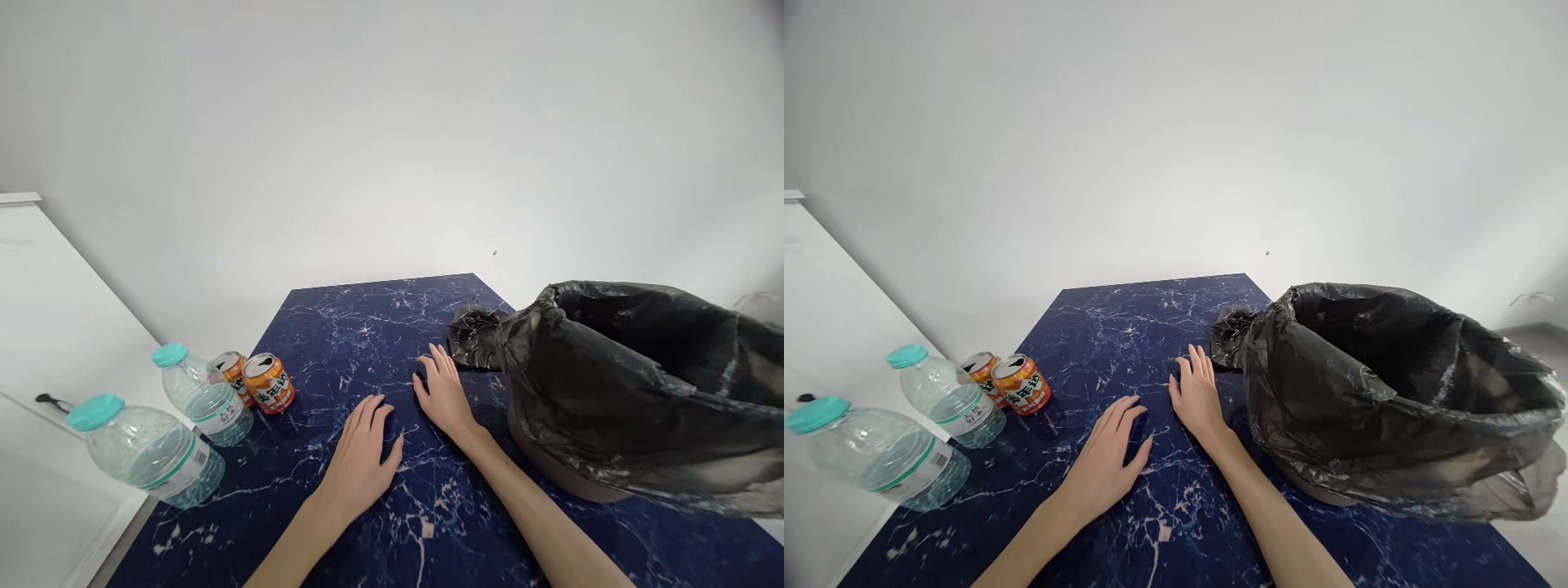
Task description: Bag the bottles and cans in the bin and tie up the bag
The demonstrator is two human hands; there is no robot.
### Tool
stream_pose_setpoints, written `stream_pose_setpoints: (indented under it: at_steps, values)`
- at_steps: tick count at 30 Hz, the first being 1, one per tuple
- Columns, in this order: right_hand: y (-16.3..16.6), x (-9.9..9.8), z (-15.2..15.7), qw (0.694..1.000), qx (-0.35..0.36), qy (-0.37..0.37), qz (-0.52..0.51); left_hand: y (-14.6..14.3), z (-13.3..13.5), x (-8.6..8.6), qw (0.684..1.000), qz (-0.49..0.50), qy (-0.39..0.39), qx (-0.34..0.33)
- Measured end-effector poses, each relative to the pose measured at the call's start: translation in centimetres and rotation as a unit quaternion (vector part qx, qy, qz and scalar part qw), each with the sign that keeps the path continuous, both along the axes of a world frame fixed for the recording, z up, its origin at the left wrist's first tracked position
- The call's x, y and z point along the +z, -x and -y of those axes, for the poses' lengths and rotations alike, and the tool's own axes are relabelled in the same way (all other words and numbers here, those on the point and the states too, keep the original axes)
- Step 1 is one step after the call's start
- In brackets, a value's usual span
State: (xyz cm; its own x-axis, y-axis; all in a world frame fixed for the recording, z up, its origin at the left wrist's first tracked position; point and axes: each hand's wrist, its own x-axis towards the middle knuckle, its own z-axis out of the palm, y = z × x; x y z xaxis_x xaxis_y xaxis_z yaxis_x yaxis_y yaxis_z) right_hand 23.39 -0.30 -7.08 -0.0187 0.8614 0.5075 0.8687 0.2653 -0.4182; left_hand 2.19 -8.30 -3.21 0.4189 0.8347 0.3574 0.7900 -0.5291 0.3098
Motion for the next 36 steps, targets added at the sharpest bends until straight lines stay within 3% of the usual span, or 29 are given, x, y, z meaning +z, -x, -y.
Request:
stream_pose_setpoints:
  at_steps: [6, 17, 32, 36]
  values:
    - [0.0, -0.3, 0.0, 1.0, 0.016, 0.007, -0.022, -1.5, -3.7, -0.2, 1.0, 0.01, -0.01, -0.01]
    - [0.1, 0.9, 0.4, 0.994, 0.099, -0.004, -0.045, -1.1, -2.9, -0.5, 1.0, 0.006, -0.006, -0.026]
    - [0.0, 0.8, 0.5, 0.992, 0.111, 0.035, -0.057, -0.9, -2.2, -0.2, 0.999, 0.01, -0.006, -0.036]
    - [0.3, 0.5, 2.1, 0.991, 0.113, 0.054, -0.04, -0.8, -2.2, -0.1, 0.999, 0.016, -0.009, -0.041]
